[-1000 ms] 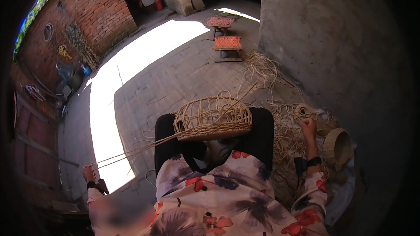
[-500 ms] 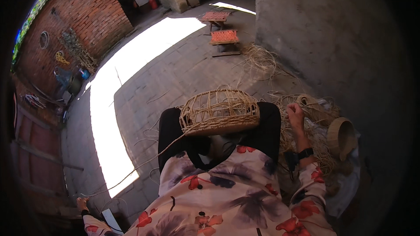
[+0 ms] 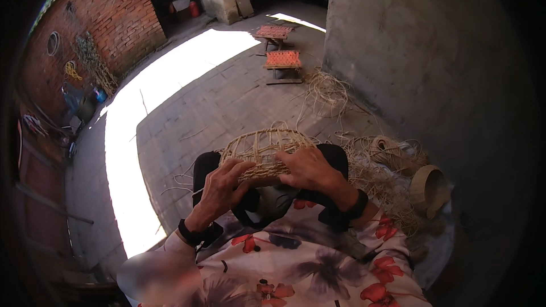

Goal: The recorder is weaving a basket from thin straw or bamboo strips.

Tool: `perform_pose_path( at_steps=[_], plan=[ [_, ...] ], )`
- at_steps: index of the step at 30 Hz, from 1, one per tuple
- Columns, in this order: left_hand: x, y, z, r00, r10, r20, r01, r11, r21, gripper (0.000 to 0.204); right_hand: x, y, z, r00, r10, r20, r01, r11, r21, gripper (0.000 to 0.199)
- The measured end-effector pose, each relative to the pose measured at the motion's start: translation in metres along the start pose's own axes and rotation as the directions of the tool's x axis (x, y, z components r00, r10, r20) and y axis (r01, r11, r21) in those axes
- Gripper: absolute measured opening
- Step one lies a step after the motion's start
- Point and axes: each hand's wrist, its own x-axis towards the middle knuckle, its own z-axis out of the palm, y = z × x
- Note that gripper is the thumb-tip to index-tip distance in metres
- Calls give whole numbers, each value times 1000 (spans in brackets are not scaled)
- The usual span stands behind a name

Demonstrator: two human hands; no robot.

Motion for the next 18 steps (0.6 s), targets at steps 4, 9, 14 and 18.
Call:
perform_pose_path(
  at_steps=[4,9,14,18],
  plan=[
    [7,1,19,996,8,88,-17,994,107,32,-2,4,2,998,18,64,-11,994,-109,38],
    [-1,-2,21,989,-54,137,47,998,52,25,2,-4,6,998,-53,-37,51,998,-47,27],
    [-25,-20,8,912,-360,-198,337,931,-140,26,13,-22,23,934,-157,-320,215,964,155,23],
    [-42,-47,3,821,-562,-103,478,775,-414,25,19,-21,35,921,-174,-347,229,966,124,26]
  ],
)
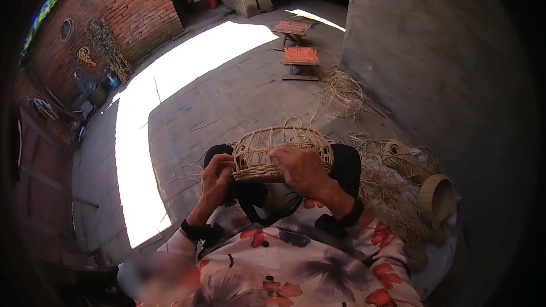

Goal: The recorder is weaving a basket from thin straw or bamboo strips.

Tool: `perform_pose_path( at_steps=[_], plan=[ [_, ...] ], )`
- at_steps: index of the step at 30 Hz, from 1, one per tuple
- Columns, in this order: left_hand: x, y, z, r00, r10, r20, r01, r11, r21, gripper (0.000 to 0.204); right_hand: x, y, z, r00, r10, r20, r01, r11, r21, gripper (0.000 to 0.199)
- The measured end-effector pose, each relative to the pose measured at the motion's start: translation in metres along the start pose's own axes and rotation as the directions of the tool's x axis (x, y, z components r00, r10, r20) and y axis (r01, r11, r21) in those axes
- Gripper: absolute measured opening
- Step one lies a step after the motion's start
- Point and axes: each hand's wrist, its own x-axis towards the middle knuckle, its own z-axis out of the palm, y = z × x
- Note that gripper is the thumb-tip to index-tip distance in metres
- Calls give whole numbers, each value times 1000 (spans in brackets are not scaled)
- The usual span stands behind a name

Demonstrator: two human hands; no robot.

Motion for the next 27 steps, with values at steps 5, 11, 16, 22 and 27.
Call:
perform_pose_path(
  at_steps=[5,11,16,22,27],
  plan=[
    [5,8,-1,985,-79,151,95,990,-102,29,3,1,10,999,-47,-10,46,991,-127,29],
    [13,17,0,884,-257,390,300,953,-53,33,-2,10,15,995,-50,-82,43,995,-87,33],
    [10,40,17,877,-159,453,333,881,-337,38,-19,32,-1,985,158,-65,-155,987,48,32],
    [7,40,45,816,-240,525,397,894,-208,43,-60,77,0,925,349,150,-375,780,501,31],
    [3,47,39,888,-15,460,-56,989,140,48,-78,94,-12,801,598,22,-393,497,774,26]
  ],
)
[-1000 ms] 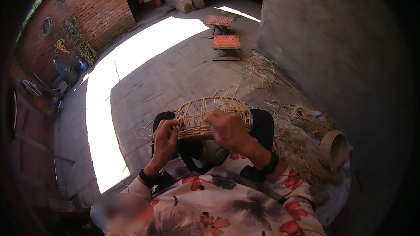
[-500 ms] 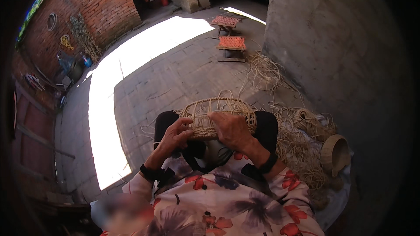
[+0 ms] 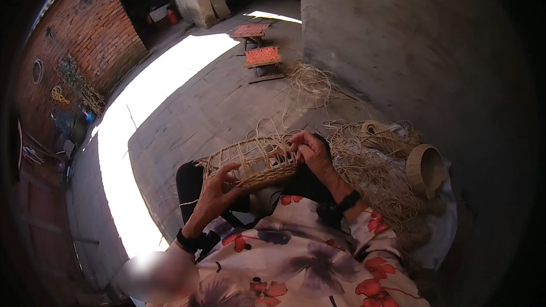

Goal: The recorder is weaving a basket from thin straw or bamboo strips.

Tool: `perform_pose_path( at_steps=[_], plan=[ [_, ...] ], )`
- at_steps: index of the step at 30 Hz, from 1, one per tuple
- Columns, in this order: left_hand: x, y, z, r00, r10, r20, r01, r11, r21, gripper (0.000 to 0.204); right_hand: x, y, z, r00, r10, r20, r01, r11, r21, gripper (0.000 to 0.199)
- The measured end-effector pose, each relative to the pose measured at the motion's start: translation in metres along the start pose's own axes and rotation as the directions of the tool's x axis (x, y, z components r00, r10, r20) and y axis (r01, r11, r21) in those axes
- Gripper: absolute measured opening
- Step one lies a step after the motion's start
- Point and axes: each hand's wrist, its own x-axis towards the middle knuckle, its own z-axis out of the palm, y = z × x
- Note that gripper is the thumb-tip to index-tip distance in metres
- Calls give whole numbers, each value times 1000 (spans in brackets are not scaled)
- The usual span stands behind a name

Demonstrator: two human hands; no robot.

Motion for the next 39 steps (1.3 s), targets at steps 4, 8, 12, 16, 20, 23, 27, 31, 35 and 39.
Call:
perform_pose_path(
  at_steps=[4,8,12,16,20,23,27,31,35,39],
  plan=[
    [-9,-5,2,957,237,-166,-177,933,315,35,-6,8,0,1000,6,3,-6,992,-128,23],
    [-15,-7,-4,933,309,-182,-215,889,405,29,-14,14,10,998,-61,1,59,975,-212,20],
    [-27,-6,-45,995,76,-65,-33,861,508,34,-12,-11,15,989,-145,-14,134,941,-311,17],
    [-31,39,-77,992,-74,100,79,995,-53,28,-1,-71,47,923,-263,282,340,900,-273,46],
    [-22,70,-48,991,65,114,13,814,-580,20,-3,-104,103,758,-261,598,362,931,-52,77],
    [-12,74,-37,998,57,30,-18,696,-718,15,-10,-89,117,727,-275,630,288,954,83,74],
    [-1,43,-28,996,16,-91,-79,649,-757,15,-22,-70,101,910,-73,408,6,987,163,36],
    [4,25,-19,997,-60,-52,1,660,-751,20,-24,-62,97,919,-373,129,394,886,-244,12],
    [5,8,-13,980,-19,-197,-7,992,-130,33,-22,-55,92,988,-146,40,150,904,-400,12],
    [4,-11,-2,945,244,-215,-201,958,205,44,-17,-54,96,993,-106,49,115,836,-536,14]
  ],
)
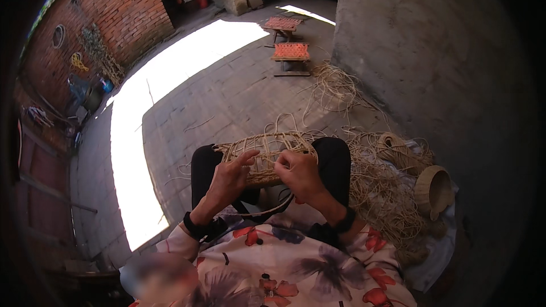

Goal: The recorder is weaving a basket from thin straw or bamboo strips.

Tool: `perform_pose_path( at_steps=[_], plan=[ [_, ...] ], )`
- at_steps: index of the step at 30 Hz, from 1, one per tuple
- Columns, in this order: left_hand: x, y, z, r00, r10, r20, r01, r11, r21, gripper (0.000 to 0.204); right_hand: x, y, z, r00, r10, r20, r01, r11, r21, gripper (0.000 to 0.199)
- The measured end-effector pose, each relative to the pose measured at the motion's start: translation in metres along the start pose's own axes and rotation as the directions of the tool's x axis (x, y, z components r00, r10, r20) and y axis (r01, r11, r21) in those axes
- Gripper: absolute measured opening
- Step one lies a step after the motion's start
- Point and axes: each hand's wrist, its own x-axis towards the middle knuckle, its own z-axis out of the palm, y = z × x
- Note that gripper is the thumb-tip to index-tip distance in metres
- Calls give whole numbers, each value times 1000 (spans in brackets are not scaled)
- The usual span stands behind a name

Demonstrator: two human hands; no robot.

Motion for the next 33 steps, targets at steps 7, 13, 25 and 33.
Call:
perform_pose_path(
  at_steps=[7,13,25,33],
  plan=[
    [4,1,15,998,43,50,-54,973,225,58,8,12,20,992,-126,30,129,978,-163,15],
    [6,9,12,985,-169,-38,170,985,24,53,8,12,16,994,-81,79,92,983,-162,15],
    [-2,32,-58,928,7,-372,71,978,197,32,25,-43,30,967,-210,141,165,947,276,18],
    [-4,9,-41,947,-319,-32,276,864,-421,33,11,-5,42,996,-86,27,65,897,438,11]
  ],
)
